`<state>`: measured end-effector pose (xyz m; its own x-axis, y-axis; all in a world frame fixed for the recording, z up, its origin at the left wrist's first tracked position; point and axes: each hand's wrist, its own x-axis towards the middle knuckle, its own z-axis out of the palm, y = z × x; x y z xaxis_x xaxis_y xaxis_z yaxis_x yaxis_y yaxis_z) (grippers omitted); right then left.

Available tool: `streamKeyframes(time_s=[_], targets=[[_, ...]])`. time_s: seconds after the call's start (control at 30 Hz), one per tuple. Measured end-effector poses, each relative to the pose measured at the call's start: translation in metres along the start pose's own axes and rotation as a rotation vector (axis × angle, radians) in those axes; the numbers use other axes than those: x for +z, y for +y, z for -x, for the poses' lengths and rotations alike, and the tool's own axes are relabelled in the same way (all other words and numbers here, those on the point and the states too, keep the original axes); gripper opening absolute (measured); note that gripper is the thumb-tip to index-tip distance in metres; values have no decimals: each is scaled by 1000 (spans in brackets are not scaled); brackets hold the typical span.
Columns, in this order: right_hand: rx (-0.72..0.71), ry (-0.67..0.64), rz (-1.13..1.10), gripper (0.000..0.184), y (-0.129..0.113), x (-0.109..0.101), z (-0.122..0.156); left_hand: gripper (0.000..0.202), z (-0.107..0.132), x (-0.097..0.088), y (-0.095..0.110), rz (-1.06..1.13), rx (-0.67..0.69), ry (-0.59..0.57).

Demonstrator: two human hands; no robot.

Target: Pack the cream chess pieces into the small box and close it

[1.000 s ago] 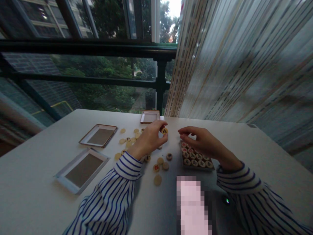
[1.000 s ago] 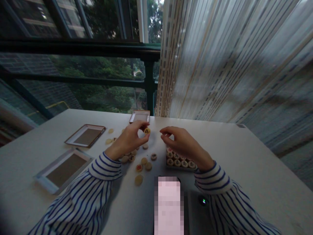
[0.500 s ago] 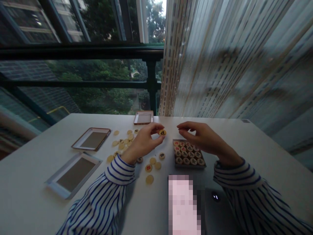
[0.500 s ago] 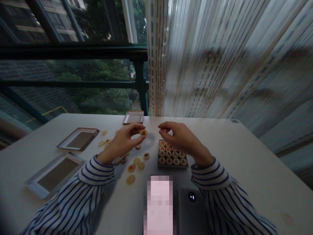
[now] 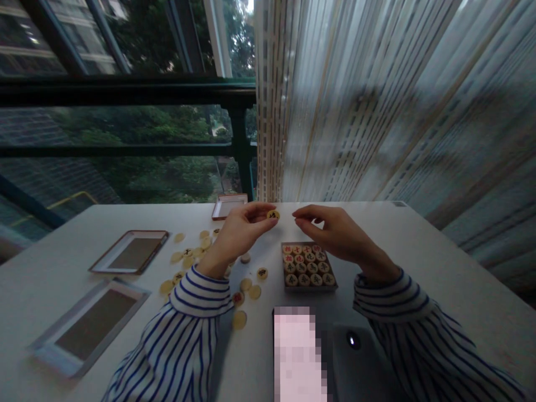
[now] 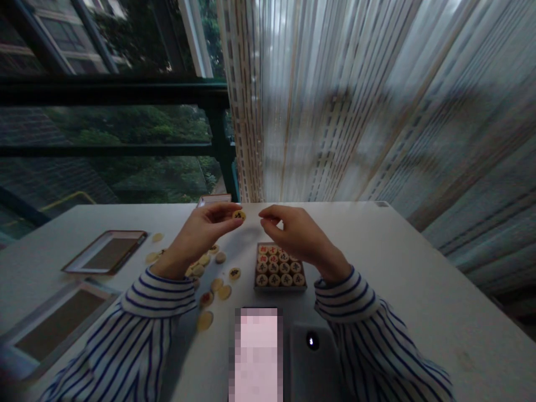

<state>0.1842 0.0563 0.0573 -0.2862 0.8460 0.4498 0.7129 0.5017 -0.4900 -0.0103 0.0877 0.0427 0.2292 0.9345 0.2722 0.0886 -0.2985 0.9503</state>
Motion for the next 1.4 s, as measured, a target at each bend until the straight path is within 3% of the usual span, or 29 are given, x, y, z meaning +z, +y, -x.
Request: streamKeyframes(time_s=[0.4,0.93,1.4], targets=[[-22,-25,-43,20,-3,13,0,22,5,17,-2,126,-151,-100],[-17,-17,-102,22,1,12,1,19,3,19,-7,170,-143,-115],[-153,-75,120,22,2,4,0,23,5,21,-9,239,-186,-100]])
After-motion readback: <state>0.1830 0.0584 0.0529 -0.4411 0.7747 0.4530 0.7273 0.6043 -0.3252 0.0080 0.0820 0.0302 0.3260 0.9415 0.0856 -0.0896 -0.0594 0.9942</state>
